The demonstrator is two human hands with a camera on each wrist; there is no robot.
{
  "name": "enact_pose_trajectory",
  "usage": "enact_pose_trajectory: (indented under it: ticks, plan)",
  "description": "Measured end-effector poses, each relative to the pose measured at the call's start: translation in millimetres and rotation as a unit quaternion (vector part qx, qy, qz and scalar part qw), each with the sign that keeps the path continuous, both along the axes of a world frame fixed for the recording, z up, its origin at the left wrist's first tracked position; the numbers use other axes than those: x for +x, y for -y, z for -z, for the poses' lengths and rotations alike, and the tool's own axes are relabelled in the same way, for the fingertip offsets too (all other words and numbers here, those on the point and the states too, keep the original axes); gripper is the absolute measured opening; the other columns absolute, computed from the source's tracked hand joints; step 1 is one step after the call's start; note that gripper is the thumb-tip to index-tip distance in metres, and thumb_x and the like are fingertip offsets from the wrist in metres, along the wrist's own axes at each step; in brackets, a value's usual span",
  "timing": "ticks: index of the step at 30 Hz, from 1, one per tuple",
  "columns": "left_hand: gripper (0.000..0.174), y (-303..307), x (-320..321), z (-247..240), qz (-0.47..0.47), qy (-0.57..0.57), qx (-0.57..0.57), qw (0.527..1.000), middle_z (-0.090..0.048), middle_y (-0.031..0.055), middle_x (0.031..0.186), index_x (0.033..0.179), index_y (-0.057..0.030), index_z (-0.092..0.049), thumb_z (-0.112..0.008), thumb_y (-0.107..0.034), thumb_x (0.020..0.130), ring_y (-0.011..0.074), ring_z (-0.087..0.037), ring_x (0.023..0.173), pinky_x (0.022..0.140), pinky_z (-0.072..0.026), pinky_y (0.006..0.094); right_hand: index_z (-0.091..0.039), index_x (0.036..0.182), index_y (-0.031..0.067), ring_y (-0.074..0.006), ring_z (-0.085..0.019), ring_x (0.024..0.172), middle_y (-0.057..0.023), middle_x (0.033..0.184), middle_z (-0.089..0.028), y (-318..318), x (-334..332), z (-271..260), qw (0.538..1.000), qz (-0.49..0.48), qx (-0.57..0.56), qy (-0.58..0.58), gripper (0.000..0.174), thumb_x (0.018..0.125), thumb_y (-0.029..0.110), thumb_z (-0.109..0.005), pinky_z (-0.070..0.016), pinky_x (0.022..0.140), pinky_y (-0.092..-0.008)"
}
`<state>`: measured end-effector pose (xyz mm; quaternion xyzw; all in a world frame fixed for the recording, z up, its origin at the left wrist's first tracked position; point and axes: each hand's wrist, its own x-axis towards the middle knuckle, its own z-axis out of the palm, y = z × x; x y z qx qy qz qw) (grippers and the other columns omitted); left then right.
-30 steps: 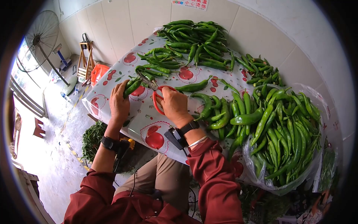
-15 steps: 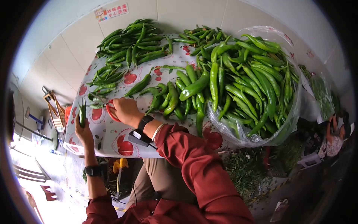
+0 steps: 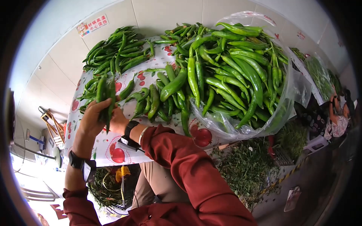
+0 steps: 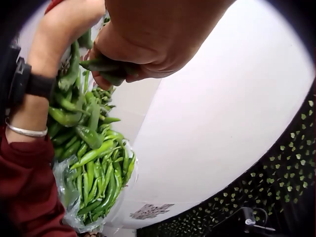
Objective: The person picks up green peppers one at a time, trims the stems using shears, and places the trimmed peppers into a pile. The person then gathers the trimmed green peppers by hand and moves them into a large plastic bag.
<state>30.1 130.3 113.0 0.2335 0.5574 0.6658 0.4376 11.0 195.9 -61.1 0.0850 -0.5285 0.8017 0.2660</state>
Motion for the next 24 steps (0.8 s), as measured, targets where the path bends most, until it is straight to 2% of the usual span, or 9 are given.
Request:
enact_pose_trajectory:
  ticks: [1,2,4,8,14,16,17,20,24]
  plan:
    - [0.031,-14.0,7.4,-1.6,0.01,0.015,0.009,1.0,-0.063,0.0137,0.106,0.12,0.0028,-0.051,-0.053,-0.006,0.09,0.0176,-0.063,0.084,0.068,-0.0552,0.0285,-0.063,0.098,0.0112,-0.0292,-0.06,0.098,-0.0105,0.103,-0.064,-1.5,12.8,-14.1,0.972,0.072,0.224,0.015,0.022,0.085,0.028,-0.06,-0.0468,0.081,-0.0396]
    - [0.031,-26.6,12.4,-3.2,0.014,0.015,0.009,1.0,-0.063,0.0137,0.106,0.12,0.0028,-0.051,-0.053,-0.006,0.09,0.0176,-0.063,0.084,0.068,-0.0552,0.0285,-0.062,0.105,0.0123,-0.0284,-0.056,0.108,-0.0098,0.111,-0.061,-3.2,23.3,-25.5,0.888,0.141,0.436,0.031,0.024,0.085,0.027,-0.06,-0.043,0.091,-0.0396]
    - [0.031,-52.2,22.4,-6.2,0.05,0.041,-0.016,0.998,-0.063,0.014,0.105,0.121,0.001,-0.05,-0.053,-0.006,0.091,0.0179,-0.063,0.086,0.069,-0.0556,0.029,-0.058,0.115,0.0132,-0.0261,-0.047,0.118,-0.0112,0.118,-0.057,-5.8,31.8,-29.8,0.862,0.09,0.496,0.048,0.033,0.085,0.026,-0.06,-0.0349,0.099,-0.0405]
    - [0.03,-120.0,48.2,-25.8,0.137,0.02,0.004,0.99,-0.063,0.0105,0.1,0.117,0.0061,-0.051,-0.055,-0.009,0.091,0.0177,-0.062,0.088,0.075,-0.054,0.029,-0.058,0.112,0.0125,-0.0272,-0.049,0.113,-0.0116,0.112,-0.058,-9.5,29.3,-32.6,0.86,0.142,0.49,0.026,0.03,0.085,0.027,-0.059,-0.0369,0.095,-0.0408]
    - [0.035,-172.1,99.4,-58.0,0.2,0.053,0.149,0.967,-0.056,0.0133,0.117,0.119,0.0071,-0.048,-0.05,-0.019,0.095,0.0198,-0.053,0.111,0.099,-0.0418,0.0318,-0.059,0.107,0.0114,-0.0288,-0.053,0.104,-0.0121,0.104,-0.06,-9.7,16.8,-34.6,0.853,0.152,0.499,0.023,0.026,0.085,0.027,-0.059,-0.0398,0.089,-0.0413]
    - [0.041,-170.6,106.0,-50.8,0.189,-0.043,0.084,0.978,-0.048,0.0165,0.129,0.125,0.0071,-0.043,-0.046,-0.023,0.098,0.0227,-0.046,0.121,0.104,-0.0371,0.0342,-0.06,0.105,0.011,-0.0293,-0.054,0.102,-0.0123,0.101,-0.06,-8.8,21.2,-34.0,0.851,0.161,0.499,0.025,0.025,0.085,0.027,-0.059,-0.0408,0.087,-0.0415]
    - [0.046,-173.0,91.0,-39.3,0.253,-0.411,0.105,0.869,-0.043,0.0189,0.135,0.132,0.0077,-0.036,-0.042,-0.023,0.099,0.0262,-0.043,0.125,0.107,-0.0342,0.0361,-0.06,0.104,0.0109,-0.0296,-0.055,0.1,-0.0124,0.1,-0.061,-10.0,22.5,-34.1,0.851,0.165,0.498,0.026,0.025,0.085,0.027,-0.059,-0.0413,0.086,-0.0416]
    - [0.049,-163.1,93.1,-25.9,0.28,-0.243,0.09,0.924,-0.041,0.0197,0.136,0.136,0.0077,-0.03,-0.042,-0.022,0.099,0.028,-0.042,0.126,0.109,-0.0325,0.0377,-0.06,0.101,0.0103,-0.0304,-0.056,0.096,-0.0127,0.096,-0.062,-11.2,23.1,-36.3,0.849,0.173,0.499,0.032,0.023,0.085,0.027,-0.059,-0.0428,0.083,-0.0418]
    - [0.05,-149.9,100.1,-30.1,0.273,-0.214,0.117,0.931,-0.04,0.02,0.138,0.137,0.0078,-0.028,-0.043,-0.019,0.098,0.029,-0.04,0.128,0.109,-0.0323,0.0375,-0.061,0.098,0.0096,-0.0315,-0.059,0.09,-0.0131,0.091,-0.063,-10.6,24.8,-38.6,0.846,0.187,0.498,0.033,0.022,0.085,0.027,-0.059,-0.0448,0.079,-0.0421]
